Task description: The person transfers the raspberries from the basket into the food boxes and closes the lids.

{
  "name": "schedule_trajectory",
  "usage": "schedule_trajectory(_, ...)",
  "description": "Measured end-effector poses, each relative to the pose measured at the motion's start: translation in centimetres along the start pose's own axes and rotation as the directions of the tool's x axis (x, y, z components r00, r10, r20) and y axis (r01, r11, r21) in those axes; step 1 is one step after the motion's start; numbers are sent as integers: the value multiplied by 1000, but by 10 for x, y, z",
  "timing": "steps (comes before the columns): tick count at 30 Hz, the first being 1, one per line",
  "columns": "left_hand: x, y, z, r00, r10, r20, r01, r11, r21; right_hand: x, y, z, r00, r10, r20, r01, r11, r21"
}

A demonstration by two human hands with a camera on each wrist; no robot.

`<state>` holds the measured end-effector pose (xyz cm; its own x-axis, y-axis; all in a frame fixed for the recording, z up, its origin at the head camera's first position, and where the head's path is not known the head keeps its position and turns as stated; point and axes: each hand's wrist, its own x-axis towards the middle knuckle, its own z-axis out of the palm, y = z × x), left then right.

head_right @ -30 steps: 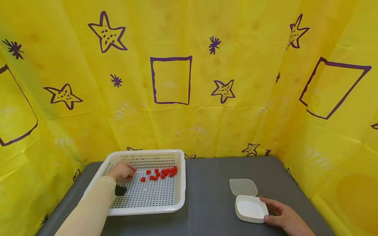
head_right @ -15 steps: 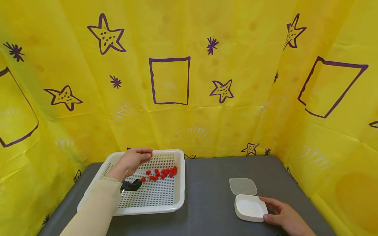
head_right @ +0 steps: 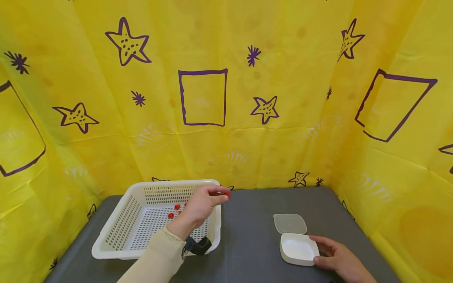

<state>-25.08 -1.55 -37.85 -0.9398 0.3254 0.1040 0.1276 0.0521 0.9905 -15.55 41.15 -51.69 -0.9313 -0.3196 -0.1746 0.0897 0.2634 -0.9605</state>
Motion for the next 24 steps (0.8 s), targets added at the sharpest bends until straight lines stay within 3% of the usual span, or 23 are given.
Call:
schedule_trajectory(5, -9, -13, 52, 997, 5, 72, -5, 1000, -2, 1, -1, 1, 1000, -13, -5, 12, 1000, -27)
schedule_trajectory(11, -9, -48, 101, 998, -37, 59, 37, 999, 3, 3, 1, 1, 994, -107, 21, 107, 994, 3)
schedule_trajectory(15, -6, -70, 125, 998, -60, 31, 60, 998, -6, 5, 1, 1, 984, -174, 45, 174, 985, 10)
schedule_trajectory(20, -3, -90, 149, 997, -82, 2, 82, 997, -8, 5, 0, 2, 987, -159, 18, 159, 986, -47)
schedule_trajectory(24, -3, -103, 159, 996, -89, -5, 89, 996, -8, 6, -1, 4, 991, -135, 6, 135, 987, -86)
